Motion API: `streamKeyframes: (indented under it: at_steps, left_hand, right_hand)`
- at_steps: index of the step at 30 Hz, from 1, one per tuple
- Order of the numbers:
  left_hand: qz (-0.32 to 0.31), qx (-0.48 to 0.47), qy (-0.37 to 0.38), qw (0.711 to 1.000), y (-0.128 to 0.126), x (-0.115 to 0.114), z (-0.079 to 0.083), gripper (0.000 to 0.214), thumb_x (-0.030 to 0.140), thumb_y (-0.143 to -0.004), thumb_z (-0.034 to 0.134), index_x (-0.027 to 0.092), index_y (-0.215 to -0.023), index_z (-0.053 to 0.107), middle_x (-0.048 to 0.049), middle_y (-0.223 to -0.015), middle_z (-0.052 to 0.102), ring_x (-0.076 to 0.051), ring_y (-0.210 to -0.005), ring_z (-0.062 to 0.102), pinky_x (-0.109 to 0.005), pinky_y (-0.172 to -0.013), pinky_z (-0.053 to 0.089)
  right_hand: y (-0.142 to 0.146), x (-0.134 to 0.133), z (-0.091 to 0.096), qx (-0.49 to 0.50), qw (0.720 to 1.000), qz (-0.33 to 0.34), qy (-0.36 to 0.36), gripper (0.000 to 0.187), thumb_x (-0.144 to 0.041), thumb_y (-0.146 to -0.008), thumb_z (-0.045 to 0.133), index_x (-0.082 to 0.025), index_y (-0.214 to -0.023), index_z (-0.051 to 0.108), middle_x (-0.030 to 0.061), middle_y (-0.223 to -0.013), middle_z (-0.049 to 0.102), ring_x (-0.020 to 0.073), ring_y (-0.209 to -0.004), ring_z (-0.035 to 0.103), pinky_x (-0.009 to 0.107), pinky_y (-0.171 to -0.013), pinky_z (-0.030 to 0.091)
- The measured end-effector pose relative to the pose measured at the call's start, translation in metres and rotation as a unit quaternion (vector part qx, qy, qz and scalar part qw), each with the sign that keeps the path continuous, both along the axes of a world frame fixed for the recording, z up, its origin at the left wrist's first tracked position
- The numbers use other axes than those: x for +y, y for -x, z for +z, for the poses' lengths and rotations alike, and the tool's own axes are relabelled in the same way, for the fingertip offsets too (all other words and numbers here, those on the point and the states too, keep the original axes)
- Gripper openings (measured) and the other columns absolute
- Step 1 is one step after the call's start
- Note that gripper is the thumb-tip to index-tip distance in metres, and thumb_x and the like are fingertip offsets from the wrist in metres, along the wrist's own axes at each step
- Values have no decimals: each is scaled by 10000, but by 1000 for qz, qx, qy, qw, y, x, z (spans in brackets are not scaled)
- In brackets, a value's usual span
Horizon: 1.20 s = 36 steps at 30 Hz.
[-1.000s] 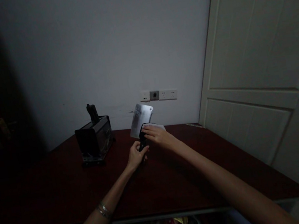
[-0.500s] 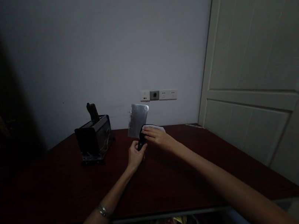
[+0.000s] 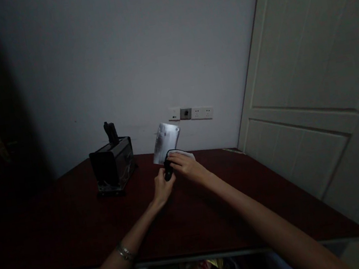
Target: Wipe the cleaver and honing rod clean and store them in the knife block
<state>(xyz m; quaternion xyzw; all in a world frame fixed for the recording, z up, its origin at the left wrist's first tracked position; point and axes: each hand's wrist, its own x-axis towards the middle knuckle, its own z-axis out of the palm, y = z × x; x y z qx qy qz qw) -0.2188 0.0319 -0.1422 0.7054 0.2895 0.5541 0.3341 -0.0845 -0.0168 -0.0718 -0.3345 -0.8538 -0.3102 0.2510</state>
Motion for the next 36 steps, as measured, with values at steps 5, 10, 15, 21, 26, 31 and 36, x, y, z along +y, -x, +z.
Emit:
streamKeyframes:
  at_steps: [5, 10, 15, 21, 26, 31, 36]
  left_hand:
    - [-12, -13, 7, 1000, 1, 1, 0, 205, 254, -725, 568, 165, -906, 534, -46, -756, 617, -160, -668, 582, -223, -594, 403]
    - [38, -26, 25, 999, 2, 2, 2, 133, 291, -737, 552, 170, -768, 507, -8, -650, 565, -134, -596, 537, -213, -569, 380]
    - [-2, -16, -5, 1000, 2, -5, 5, 150, 288, -738, 562, 182, -830, 511, -21, -690, 594, -146, -625, 566, -217, -584, 385]
    - [26, -10, -26, 999, 2, -3, 5, 133, 295, -765, 529, 182, -829, 498, -27, -684, 585, -149, -613, 563, -222, -580, 379]
    - [29, -11, -17, 999, 1, -4, 5, 111, 274, -757, 532, 184, -812, 496, -14, -643, 567, -144, -574, 548, -217, -550, 358]
    - [12, 4, -36, 999, 2, -2, 1, 124, 239, -745, 537, 181, -846, 494, -29, -698, 595, -154, -616, 575, -214, -558, 372]
    - [10, 9, -36, 999, 1, 0, -1, 118, 243, -753, 532, 177, -844, 496, -39, -705, 603, -160, -623, 582, -219, -562, 380]
  right_hand:
    - [8, 5, -2, 6, 1000, -3, 13, 263, -177, -911, 365, -140, -1084, 560, 128, -1210, 560, 194, -1258, 375, 434, -1001, 412]
    - [-9, 1, -9, 58, 994, -55, 81, 291, -223, -907, 387, -161, -1154, 528, 103, -1185, 578, 175, -1189, 460, 381, -1000, 414]
    - [-13, 3, -35, 63, 992, -58, 94, 296, -220, -899, 404, -204, -1164, 533, 78, -1192, 578, 166, -1165, 483, 365, -988, 418]
    - [-33, -6, -50, 121, 991, -53, 21, 354, -135, -870, 400, -179, -1207, 499, 140, -1218, 541, 207, -1164, 480, 421, -941, 455]
    - [-27, -16, -32, 168, 983, -16, -72, 437, -77, -855, 361, -221, -1257, 456, 129, -1263, 502, 229, -1208, 433, 473, -943, 441]
    - [-1, -13, -11, 45, 998, -13, -47, 272, -173, -879, 441, -205, -1119, 564, 112, -1144, 588, 243, -1174, 449, 484, -929, 453]
    - [6, -10, -11, 19, 997, -32, -73, 259, -164, -893, 410, -158, -1079, 590, 133, -1093, 607, 246, -1153, 446, 470, -910, 461]
